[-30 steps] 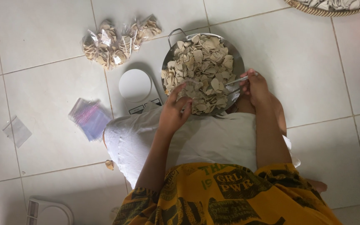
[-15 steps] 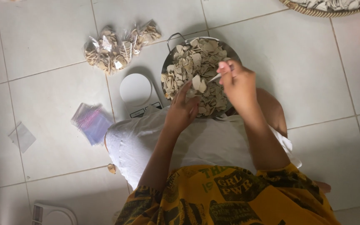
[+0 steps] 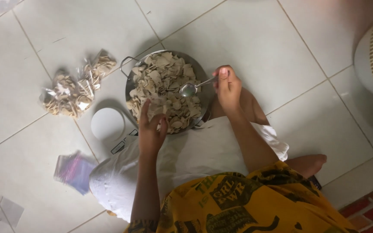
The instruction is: Packaging dried food items into small plastic bags using a spoon and a digital scale for weighing.
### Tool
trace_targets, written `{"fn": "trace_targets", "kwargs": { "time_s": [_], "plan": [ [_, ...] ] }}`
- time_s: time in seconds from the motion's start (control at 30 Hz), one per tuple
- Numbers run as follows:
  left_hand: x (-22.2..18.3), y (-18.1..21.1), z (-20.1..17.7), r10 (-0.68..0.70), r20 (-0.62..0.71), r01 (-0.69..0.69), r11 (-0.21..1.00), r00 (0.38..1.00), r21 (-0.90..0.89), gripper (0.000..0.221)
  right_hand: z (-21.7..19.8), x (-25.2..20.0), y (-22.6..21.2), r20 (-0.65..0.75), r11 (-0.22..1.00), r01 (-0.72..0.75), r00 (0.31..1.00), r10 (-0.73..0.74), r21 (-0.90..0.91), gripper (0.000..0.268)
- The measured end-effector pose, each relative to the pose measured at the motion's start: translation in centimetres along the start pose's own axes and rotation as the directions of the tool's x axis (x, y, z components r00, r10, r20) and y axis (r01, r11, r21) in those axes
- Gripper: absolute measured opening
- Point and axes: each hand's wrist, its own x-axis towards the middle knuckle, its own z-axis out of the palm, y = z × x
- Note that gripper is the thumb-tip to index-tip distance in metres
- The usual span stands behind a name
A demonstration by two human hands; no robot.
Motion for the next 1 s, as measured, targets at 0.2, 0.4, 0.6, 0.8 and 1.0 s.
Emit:
{"fn": "trace_targets", "kwargs": {
  "time_s": [0.2,0.4,0.6,0.8,1.0],
  "plan": [
    [0.2,-0.4,0.3,0.020,-0.019,-0.019,0.999,1.000,0.037,0.006,0.2,0.0,5.0,0.081,0.964,-0.022,0.996,0.045,-0.264,0.034],
    [0.6,-0.9,0.1,0.016,-0.042,-0.015,1.000,0.999,0.025,0.006,1.3,0.3,7.9,0.175,0.896,0.212,0.973,-0.154,-0.390,0.025],
    [1.2,-0.7,-0.2,0.011,-0.058,-0.010,1.000,0.998,0.016,0.007,2.0,0.2,9.9,0.259,0.829,0.330,0.938,-0.232,-0.452,0.019],
    [1.5,-0.5,0.0,-0.001,-0.073,0.001,1.000,0.997,0.001,0.007,1.0,1.4,10.3,0.156,0.952,-0.090,0.978,0.140,-0.291,0.035],
    [1.2,-0.5,0.3,-0.029,-0.034,0.029,1.000,0.999,-0.001,0.007,0.4,2.0,12.3,0.116,0.909,-0.382,0.908,0.402,-0.165,0.040]
  ]
}}
